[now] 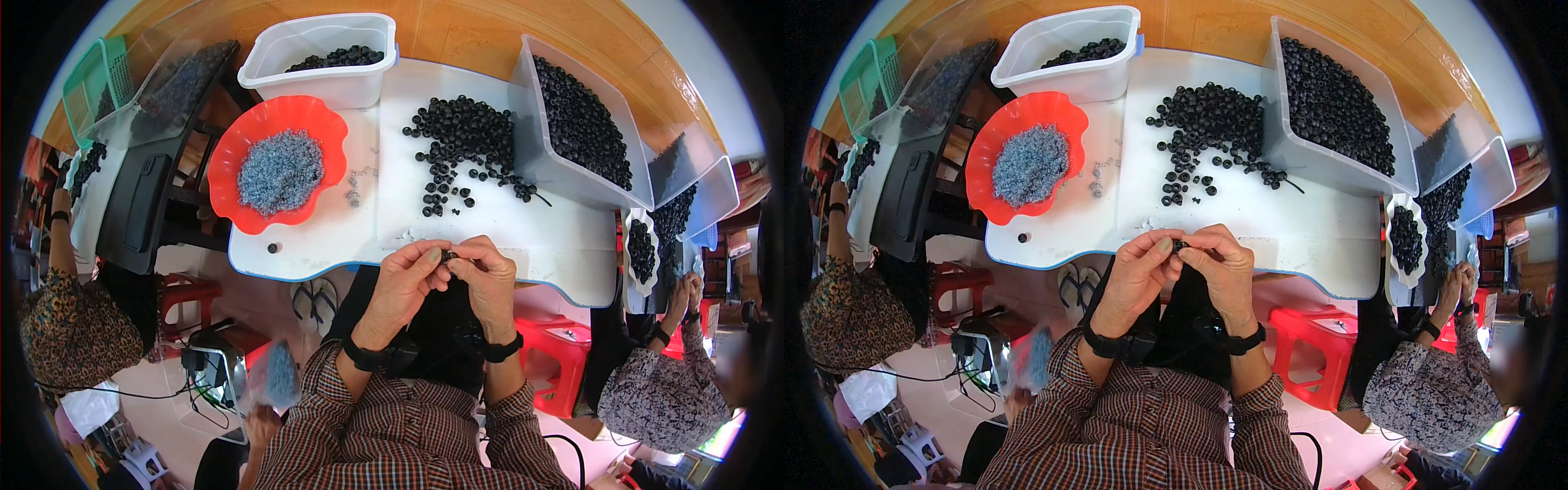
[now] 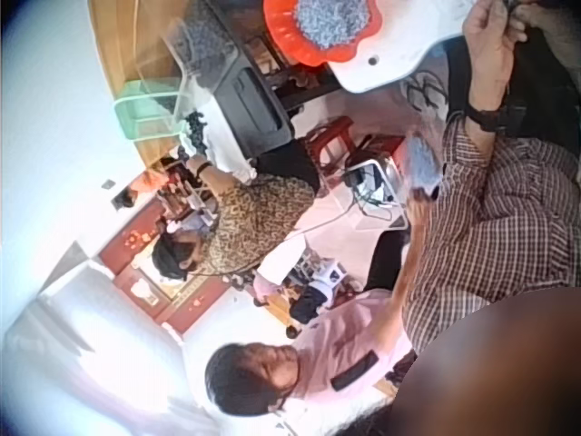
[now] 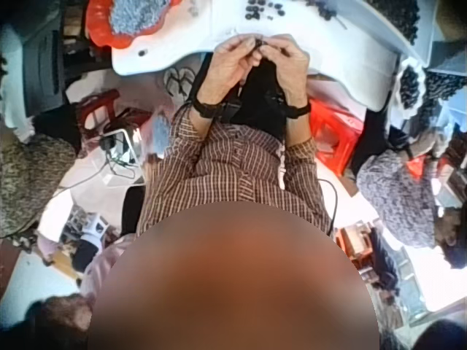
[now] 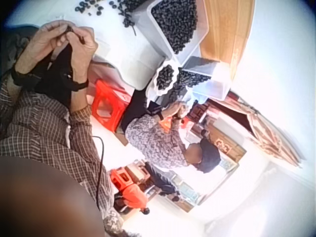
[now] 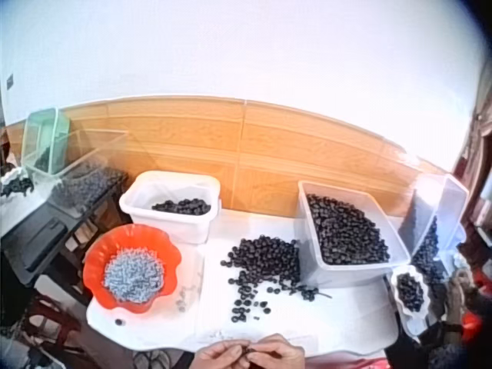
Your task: Manually sorting and inspecting black plastic pellets at a production table.
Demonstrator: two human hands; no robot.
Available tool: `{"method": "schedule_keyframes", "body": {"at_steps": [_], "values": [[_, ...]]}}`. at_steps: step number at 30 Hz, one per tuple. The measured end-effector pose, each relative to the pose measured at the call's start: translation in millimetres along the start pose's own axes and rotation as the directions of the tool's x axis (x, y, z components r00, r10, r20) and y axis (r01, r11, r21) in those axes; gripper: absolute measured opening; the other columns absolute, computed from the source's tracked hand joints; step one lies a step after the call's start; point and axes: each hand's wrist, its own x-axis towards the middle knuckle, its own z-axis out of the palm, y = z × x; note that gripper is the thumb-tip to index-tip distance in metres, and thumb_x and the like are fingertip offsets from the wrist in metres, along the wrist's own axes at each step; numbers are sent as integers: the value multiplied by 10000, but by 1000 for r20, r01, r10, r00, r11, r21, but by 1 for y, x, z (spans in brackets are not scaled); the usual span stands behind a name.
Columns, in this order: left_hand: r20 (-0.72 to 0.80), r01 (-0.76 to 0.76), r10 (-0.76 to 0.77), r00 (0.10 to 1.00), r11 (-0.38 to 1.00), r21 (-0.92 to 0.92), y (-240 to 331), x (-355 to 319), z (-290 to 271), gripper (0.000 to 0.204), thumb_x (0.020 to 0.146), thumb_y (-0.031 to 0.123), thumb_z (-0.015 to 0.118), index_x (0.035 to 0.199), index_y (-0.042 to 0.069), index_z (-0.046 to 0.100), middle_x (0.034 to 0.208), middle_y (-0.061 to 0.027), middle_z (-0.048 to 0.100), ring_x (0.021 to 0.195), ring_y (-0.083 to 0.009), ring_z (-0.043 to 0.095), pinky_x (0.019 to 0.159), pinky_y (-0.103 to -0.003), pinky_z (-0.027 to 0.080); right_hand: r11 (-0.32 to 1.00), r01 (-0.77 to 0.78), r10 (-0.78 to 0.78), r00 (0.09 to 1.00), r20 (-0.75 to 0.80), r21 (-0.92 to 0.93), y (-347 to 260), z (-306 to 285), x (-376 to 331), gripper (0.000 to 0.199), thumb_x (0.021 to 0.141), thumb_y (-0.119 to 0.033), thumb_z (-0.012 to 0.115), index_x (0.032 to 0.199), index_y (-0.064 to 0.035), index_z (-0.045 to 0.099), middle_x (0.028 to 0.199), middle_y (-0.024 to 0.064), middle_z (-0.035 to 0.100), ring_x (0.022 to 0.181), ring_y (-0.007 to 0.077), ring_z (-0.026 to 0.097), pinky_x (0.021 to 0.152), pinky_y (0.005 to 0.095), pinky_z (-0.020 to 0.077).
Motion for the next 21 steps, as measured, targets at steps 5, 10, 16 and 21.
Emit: {"method": "schedule_keyframes", "body": {"at_steps": [5, 10, 16, 21], "values": [[-45, -19, 22, 999, 998, 62, 1, -1, 3, 241, 981, 102, 555, 1167, -36, 623, 866, -71, 659, 748, -122, 631, 653, -235, 548, 1000, -8, 7, 1000, -3, -25, 1, 1, 0, 192, 803, 67, 715, 987, 11, 711, 948, 52, 621, 843, 121, 614, 763, 234, 508], [-69, -37, 44, 997, 993, 108, 1, -3, 6, 238, 981, 93, 553, 1165, -38, 630, 870, -70, 659, 749, -119, 629, 658, -236, 550, 998, -2, 2, 1000, 9, -64, -1, 1, -1, 185, 814, 61, 709, 992, 12, 708, 959, 51, 620, 854, 121, 620, 761, 236, 512], [-71, -67, 80, 994, 982, 177, 4, -5, 5, 231, 982, 81, 546, 1158, -41, 635, 874, -68, 659, 750, -116, 627, 659, -234, 549, 993, -16, 18, 1000, 15, -115, -11, 8, 0, 140, 832, 60, 691, 966, 21, 694, 966, 49, 602, 836, 129, 626, 737, 244, 522], [-95, -128, 161, 982, 949, 289, 5, -8, 7, 220, 969, 59, 563, 1151, -33, 645, 883, -66, 663, 739, -110, 627, 664, -230, 546, 979, 18, -13, 1000, 28, -201, -12, 12, -1, 120, 837, 53, 683, 954, 25, 681, 957, 56, 598, 803, 129, 627, 715, 243, 521]]}}
